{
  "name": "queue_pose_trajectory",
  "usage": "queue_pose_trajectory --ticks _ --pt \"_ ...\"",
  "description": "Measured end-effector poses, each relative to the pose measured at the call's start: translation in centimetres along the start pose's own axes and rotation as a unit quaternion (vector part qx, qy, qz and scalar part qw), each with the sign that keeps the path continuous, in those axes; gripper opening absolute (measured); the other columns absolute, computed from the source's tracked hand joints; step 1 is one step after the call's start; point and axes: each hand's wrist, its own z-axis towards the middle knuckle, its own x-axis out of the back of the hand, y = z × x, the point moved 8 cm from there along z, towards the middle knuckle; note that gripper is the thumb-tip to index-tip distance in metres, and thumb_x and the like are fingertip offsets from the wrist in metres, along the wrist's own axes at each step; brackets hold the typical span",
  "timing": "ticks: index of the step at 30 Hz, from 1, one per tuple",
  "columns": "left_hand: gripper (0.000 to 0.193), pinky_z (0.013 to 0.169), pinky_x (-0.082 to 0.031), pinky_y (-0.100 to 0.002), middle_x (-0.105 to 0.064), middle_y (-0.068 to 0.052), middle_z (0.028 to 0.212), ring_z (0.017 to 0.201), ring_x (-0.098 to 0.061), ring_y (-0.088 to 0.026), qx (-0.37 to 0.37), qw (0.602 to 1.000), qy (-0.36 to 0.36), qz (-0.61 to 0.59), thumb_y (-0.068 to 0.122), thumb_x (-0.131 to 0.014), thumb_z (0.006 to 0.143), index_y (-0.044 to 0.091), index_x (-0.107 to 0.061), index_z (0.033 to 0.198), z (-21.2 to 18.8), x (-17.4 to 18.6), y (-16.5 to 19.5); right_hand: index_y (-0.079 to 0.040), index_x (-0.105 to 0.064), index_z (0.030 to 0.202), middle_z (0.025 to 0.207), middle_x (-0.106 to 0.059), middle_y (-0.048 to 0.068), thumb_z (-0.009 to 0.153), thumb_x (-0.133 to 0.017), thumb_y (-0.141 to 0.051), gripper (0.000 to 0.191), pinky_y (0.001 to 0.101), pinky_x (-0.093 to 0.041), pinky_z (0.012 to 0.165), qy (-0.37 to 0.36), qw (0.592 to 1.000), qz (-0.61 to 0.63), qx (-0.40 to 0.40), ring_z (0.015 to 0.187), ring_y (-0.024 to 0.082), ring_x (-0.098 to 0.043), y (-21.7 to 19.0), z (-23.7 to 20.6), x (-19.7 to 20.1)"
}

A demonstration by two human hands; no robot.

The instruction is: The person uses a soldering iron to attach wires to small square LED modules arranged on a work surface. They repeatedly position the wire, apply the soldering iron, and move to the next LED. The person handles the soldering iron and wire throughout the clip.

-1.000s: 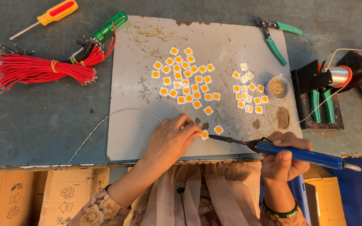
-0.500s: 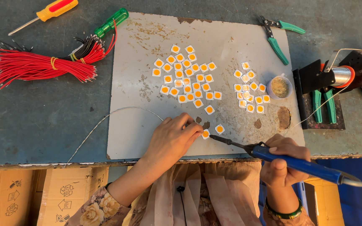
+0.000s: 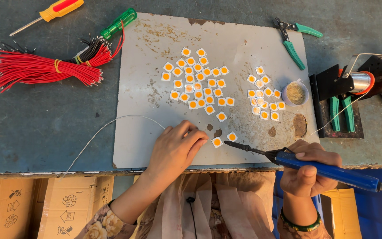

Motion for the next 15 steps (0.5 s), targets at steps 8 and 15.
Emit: queue_pose_trajectory --ticks 8,15 --pt "0.007 0.068 -0.049 -0.039 -0.063 0.0 0.094 0.071 -0.056 -0.026 0.005 1.0 0.003 0.02 0.024 -0.071 0.095 0.017 -0.068 0.097 -0.2 0.0 -0.2 0.001 -0.049 0.104 0.079 -0.052 0.009 0.107 -0.066 -0.036 0.042 0.0283 -0.049 0.054 -0.008 1.0 0.021 -0.019 0.057 0.015 -0.053 0.9 -0.2 -1.8" --pt "0.007 0.069 -0.049 -0.039 -0.063 0.0 0.095 0.073 -0.057 -0.027 0.0 1.0 0.0 0.024 0.024 -0.07 0.095 0.017 -0.068 0.097 -0.2 -0.1 -0.3 0.002 -0.05 0.105 0.077 -0.053 0.009 0.106 -0.066 -0.037 0.043 0.028 -0.049 0.054 -0.027 0.999 0.016 -0.028 0.056 0.015 -0.053 1.3 -0.1 -2.5"
